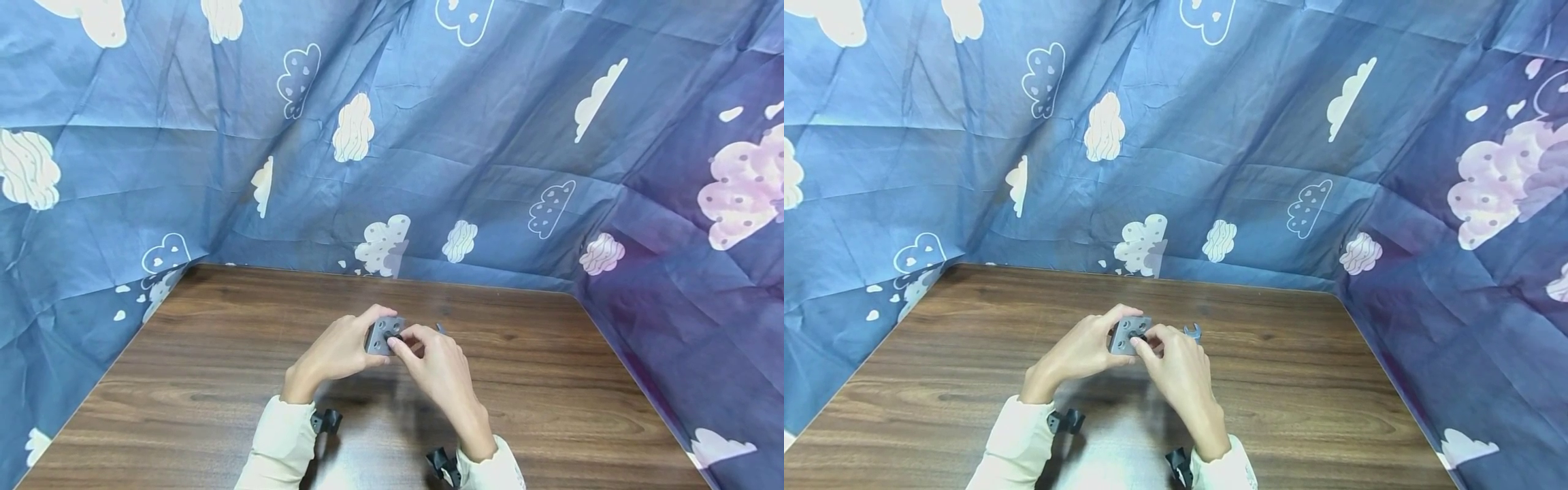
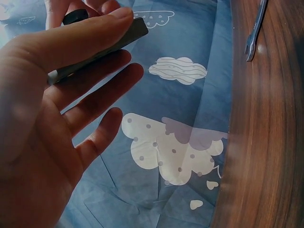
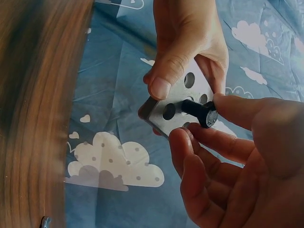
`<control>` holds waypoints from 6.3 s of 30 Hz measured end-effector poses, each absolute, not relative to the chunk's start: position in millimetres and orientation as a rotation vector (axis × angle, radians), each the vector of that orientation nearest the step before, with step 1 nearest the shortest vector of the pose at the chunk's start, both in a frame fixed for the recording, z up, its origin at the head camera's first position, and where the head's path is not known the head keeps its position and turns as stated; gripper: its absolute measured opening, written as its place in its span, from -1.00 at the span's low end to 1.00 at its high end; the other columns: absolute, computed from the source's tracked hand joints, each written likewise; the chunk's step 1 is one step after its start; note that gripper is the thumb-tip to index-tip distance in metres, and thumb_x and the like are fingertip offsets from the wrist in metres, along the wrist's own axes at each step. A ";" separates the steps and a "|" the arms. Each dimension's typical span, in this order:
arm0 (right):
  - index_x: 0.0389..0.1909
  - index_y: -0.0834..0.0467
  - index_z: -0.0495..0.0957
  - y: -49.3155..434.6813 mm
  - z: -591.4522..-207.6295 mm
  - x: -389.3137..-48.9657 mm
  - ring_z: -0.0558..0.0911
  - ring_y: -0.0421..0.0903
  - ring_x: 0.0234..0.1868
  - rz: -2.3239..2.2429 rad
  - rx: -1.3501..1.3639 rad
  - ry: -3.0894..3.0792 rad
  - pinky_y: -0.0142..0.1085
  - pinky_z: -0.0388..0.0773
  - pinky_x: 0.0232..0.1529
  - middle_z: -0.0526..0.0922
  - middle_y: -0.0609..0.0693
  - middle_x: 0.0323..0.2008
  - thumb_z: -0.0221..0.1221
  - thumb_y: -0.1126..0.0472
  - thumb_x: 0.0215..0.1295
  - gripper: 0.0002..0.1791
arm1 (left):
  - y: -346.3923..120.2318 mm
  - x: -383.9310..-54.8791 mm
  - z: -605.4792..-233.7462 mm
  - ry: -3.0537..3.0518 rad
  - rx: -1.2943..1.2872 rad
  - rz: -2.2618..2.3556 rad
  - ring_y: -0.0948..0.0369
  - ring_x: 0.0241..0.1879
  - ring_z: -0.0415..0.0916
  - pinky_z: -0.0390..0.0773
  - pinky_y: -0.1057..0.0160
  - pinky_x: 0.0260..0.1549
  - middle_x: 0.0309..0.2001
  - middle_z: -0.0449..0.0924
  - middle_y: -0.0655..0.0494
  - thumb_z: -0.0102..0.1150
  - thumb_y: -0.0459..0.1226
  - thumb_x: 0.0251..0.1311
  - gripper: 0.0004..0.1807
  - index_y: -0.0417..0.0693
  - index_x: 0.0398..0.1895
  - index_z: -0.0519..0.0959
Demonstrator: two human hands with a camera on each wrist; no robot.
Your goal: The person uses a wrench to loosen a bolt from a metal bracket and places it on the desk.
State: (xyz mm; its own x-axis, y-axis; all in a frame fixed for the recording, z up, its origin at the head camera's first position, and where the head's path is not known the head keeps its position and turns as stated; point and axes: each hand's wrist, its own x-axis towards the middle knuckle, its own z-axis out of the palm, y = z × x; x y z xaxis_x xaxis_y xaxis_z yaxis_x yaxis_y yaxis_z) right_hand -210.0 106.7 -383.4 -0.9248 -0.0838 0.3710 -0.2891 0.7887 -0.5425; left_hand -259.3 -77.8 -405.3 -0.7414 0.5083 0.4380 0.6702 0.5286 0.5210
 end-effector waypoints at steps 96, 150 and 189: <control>-0.39 -0.09 0.67 106.6 -383.6 -209.6 0.65 -0.28 -0.43 0.882 0.293 -2.684 -0.24 0.53 -0.41 0.71 -0.21 -0.49 0.29 -0.06 0.26 -0.85 | -78.0 -258.6 -406.1 -2.529 -0.999 -1.030 0.34 -0.49 0.49 0.47 0.34 -0.49 -0.32 0.68 0.14 0.56 -0.17 -0.09 -0.24 0.09 0.25 0.43; -0.35 -0.03 0.66 105.3 -383.3 -210.5 0.63 -0.30 -0.47 0.890 0.310 -2.605 -0.30 0.51 -0.41 0.68 -0.22 -0.51 0.38 0.07 0.17 -0.89 | -78.5 -261.6 -408.3 -2.526 -0.989 -1.003 0.33 -0.50 0.47 0.45 0.33 -0.49 -0.35 0.66 0.16 0.58 -0.15 -0.12 -0.23 0.09 0.23 0.44; -0.29 0.00 0.67 106.2 -383.5 -208.6 0.64 -0.29 -0.46 0.908 0.328 -2.562 -0.31 0.53 -0.40 0.68 -0.21 -0.50 0.38 0.06 0.18 -0.86 | -76.9 -259.5 -407.0 -2.539 -0.994 -1.012 0.34 -0.51 0.47 0.46 0.34 -0.51 -0.37 0.65 0.16 0.57 -0.18 -0.12 -0.23 0.12 0.24 0.43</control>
